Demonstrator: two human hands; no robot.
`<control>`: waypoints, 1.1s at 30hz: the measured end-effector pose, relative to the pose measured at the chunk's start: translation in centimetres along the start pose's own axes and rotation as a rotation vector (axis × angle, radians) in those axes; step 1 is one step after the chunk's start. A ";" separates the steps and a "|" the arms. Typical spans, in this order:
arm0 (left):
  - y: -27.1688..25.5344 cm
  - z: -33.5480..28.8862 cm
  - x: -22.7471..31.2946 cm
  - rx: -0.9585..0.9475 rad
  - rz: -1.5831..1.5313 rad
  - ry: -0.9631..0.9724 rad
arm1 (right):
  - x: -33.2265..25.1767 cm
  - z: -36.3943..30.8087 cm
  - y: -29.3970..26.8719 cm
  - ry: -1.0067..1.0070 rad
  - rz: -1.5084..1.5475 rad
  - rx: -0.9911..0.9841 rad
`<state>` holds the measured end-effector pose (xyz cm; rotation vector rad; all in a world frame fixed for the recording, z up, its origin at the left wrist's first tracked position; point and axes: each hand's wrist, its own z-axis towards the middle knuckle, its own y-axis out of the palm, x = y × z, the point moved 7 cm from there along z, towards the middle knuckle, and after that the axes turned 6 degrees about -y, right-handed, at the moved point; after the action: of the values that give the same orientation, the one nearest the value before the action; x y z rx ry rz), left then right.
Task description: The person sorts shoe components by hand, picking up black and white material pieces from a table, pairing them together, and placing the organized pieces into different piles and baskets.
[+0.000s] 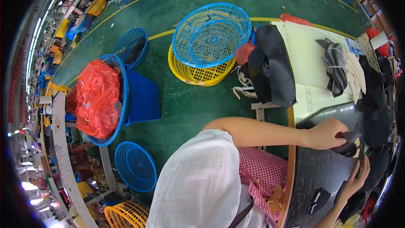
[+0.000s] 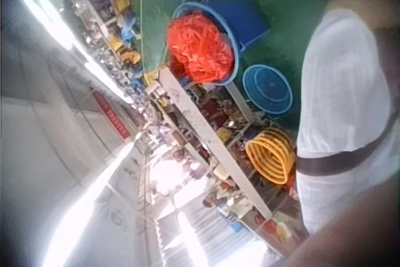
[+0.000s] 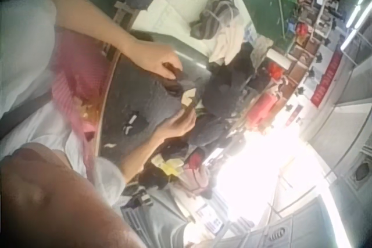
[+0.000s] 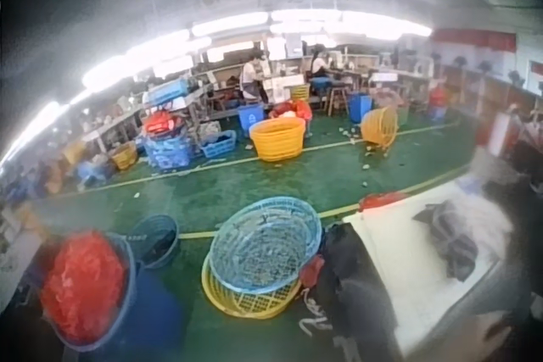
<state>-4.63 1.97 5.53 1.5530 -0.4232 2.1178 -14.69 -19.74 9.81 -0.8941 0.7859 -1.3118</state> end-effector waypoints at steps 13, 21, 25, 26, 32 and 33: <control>6.1 -1.6 0.8 -0.173 -0.268 -0.207 | -7.3 -2.1 -0.8 0.422 0.804 -0.010; 6.5 -0.7 0.7 -0.265 -0.113 -0.222 | -4.1 -3.9 0.9 0.651 1.308 0.007; 6.7 -1.1 1.0 -0.254 -0.159 -0.190 | -5.6 -2.2 0.2 0.499 1.185 0.051; 6.5 -1.0 1.1 -0.237 -0.217 -0.223 | -4.8 -2.5 1.3 0.587 1.308 0.045; 2.7 -0.3 0.9 -0.075 -0.252 -0.195 | -1.2 -2.6 4.5 0.776 1.368 0.168; 1.7 -0.2 1.2 0.047 -0.257 -0.131 | 0.3 -2.7 5.0 0.822 1.349 0.202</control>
<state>-6.02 0.87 6.66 1.6802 -0.2054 1.8506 -14.70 -20.12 4.11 0.4537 1.4679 -0.4311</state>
